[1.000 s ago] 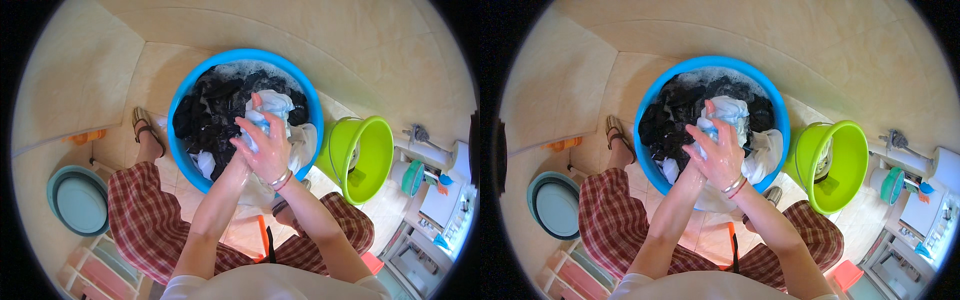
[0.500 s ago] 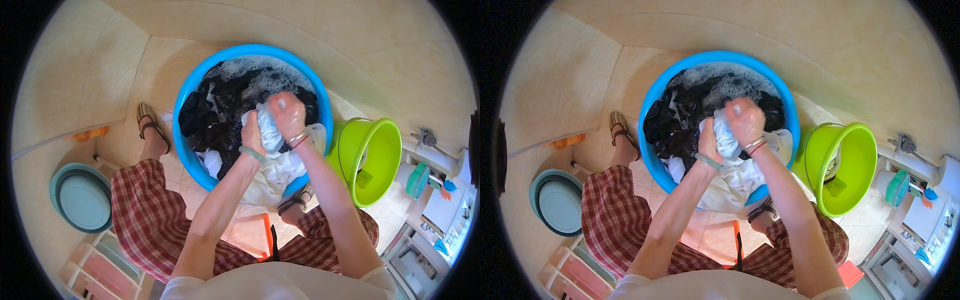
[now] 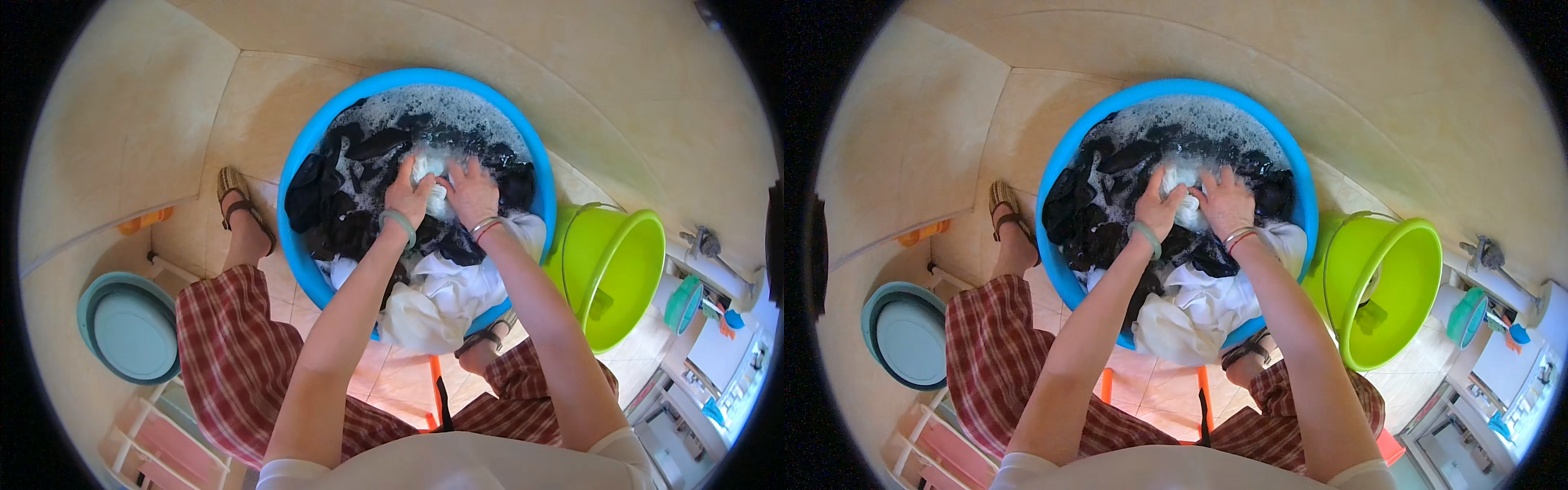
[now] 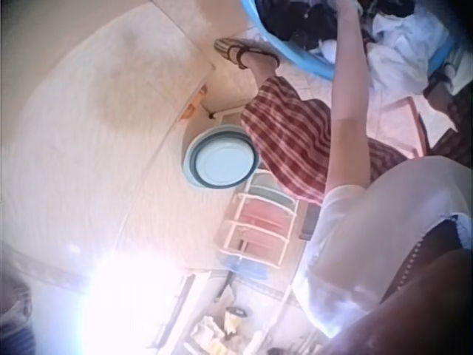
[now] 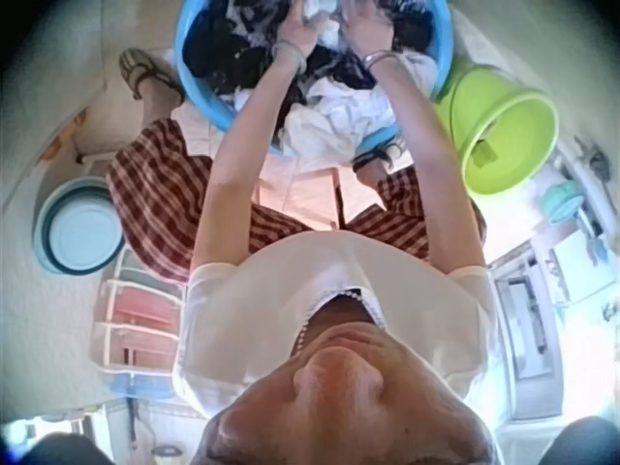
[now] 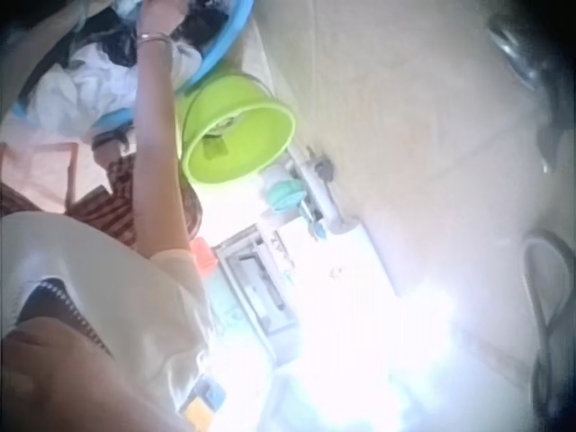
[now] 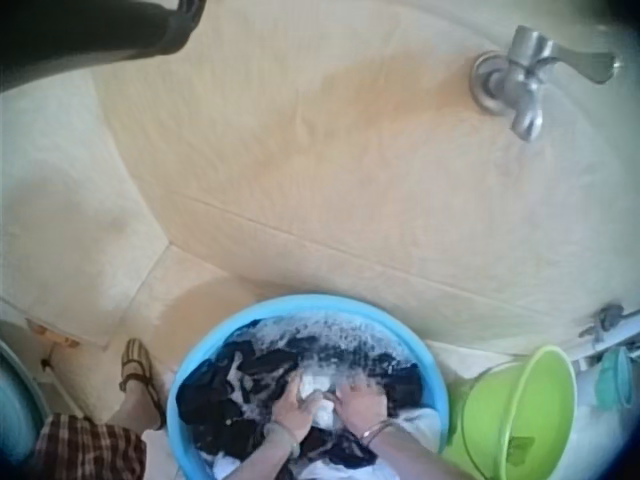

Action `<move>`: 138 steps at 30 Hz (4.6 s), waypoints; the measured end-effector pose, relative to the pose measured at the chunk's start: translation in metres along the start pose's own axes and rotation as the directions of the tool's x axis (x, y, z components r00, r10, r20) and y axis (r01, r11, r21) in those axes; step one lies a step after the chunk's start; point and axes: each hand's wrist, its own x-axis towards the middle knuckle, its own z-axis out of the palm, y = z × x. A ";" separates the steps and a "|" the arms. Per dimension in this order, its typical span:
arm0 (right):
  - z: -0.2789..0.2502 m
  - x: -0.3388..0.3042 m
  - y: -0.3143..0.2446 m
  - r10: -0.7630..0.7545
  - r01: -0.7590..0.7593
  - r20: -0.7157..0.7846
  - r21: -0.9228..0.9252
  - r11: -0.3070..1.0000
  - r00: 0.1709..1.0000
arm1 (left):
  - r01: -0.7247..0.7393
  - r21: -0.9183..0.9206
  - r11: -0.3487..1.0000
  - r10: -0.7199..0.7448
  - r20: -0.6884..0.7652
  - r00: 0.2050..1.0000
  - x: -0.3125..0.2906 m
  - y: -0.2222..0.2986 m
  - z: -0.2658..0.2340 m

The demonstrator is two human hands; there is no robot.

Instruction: The person hand-washes a load of mixed-color clothes in a blue basin filled with soapy water. They repeatedly submerge, scrub, and wring out individual garments, then transfer the cleaned items into a green bucket placed beside them.

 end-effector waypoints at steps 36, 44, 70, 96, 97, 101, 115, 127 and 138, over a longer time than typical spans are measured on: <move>-0.122 -0.092 -0.099 -0.093 0.405 -0.651 0.349 0.845 0.754 | 0.592 -0.760 0.269 0.271 0.650 0.710 -0.070 0.075 0.001; -0.112 -0.061 -0.087 0.038 0.424 -0.640 0.550 0.720 0.767 | 0.085 -0.918 0.387 0.178 0.164 0.970 -0.063 0.034 0.011; 0.062 0.007 0.028 0.193 -0.225 0.205 0.143 0.964 0.959 | -0.137 0.232 0.963 0.102 0.154 0.983 0.021 0.002 0.001; -0.123 -0.102 -0.090 -0.202 0.439 -0.475 0.464 0.769 0.856 | 0.336 -0.872 0.355 0.259 0.437 0.861 -0.043 0.071 -0.012; -0.123 -0.108 -0.094 -0.207 0.450 -0.484 0.463 0.763 0.850 | 0.363 -0.876 0.317 0.278 0.452 0.848 -0.047 0.071 -0.011; -0.123 -0.110 -0.102 -0.115 0.427 -0.582 0.434 0.794 0.805 | 0.604 -0.795 0.054 0.301 0.590 0.749 -0.053 0.075 0.000; -0.109 -0.067 -0.083 0.138 0.288 -0.577 0.585 0.758 0.805 | 0.130 -0.869 0.476 -0.101 0.093 0.991 -0.080 0.066 0.005; -0.047 -0.025 0.016 0.342 0.054 -0.427 0.687 0.725 0.837 | -0.224 -0.414 0.882 0.229 -0.037 0.973 -0.044 0.061 -0.023; 0.014 -0.018 -0.002 0.071 -0.091 0.114 0.178 0.980 0.991 | -0.407 0.852 0.329 0.293 0.318 0.902 -0.005 0.016 0.001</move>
